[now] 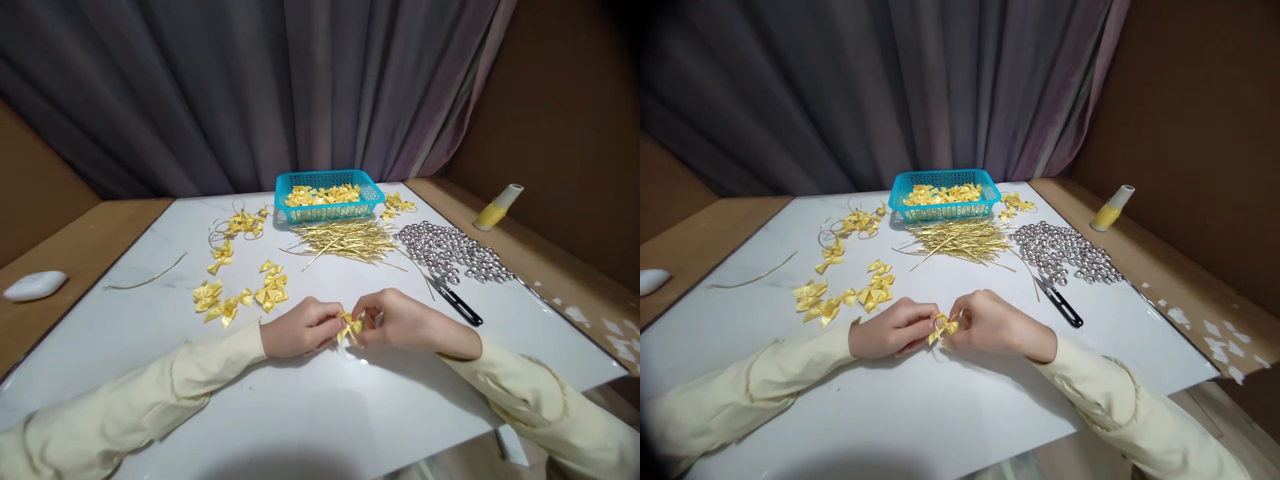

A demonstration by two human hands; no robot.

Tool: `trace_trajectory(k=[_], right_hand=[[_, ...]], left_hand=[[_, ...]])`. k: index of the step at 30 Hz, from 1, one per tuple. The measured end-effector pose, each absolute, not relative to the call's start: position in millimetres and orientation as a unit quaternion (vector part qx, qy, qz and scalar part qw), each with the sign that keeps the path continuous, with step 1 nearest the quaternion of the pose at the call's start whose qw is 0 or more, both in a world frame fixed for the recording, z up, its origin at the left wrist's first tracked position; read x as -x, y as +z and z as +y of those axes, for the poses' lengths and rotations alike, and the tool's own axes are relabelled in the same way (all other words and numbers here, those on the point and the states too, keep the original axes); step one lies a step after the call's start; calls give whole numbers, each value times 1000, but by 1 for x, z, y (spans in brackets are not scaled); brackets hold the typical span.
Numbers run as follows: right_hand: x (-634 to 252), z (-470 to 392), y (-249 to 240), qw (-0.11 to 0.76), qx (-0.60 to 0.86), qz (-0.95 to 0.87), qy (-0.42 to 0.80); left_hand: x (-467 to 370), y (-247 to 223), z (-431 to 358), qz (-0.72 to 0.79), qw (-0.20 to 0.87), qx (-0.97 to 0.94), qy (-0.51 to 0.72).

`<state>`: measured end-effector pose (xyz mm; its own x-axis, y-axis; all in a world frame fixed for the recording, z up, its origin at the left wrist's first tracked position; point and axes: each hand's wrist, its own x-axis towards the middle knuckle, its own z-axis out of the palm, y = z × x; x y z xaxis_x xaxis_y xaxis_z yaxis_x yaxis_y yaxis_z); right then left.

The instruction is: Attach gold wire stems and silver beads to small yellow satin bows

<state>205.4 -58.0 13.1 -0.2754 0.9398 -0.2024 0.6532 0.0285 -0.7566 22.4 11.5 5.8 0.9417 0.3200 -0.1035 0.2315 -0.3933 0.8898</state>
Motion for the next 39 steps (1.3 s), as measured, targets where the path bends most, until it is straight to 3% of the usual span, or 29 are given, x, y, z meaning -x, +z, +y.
trace_trajectory(k=[5,11,16,26,32,39], right_hand=[[-205,-60,15,180,571,-695,398],[-215,-58,14,186,496,-661,531],[-217,-57,15,204,479,-639,567],[-217,-58,20,201,485,-618,585],[-216,-59,20,203,476,-637,571],[-215,-59,18,185,486,-670,529]], left_hand=[[-23,7,12,162,563,-810,14],[-22,4,13,125,504,-853,54],[-22,4,14,99,478,-869,80],[-19,3,17,81,526,-845,45],[-21,5,19,126,633,-763,18],[-28,5,13,167,593,-788,-7]])
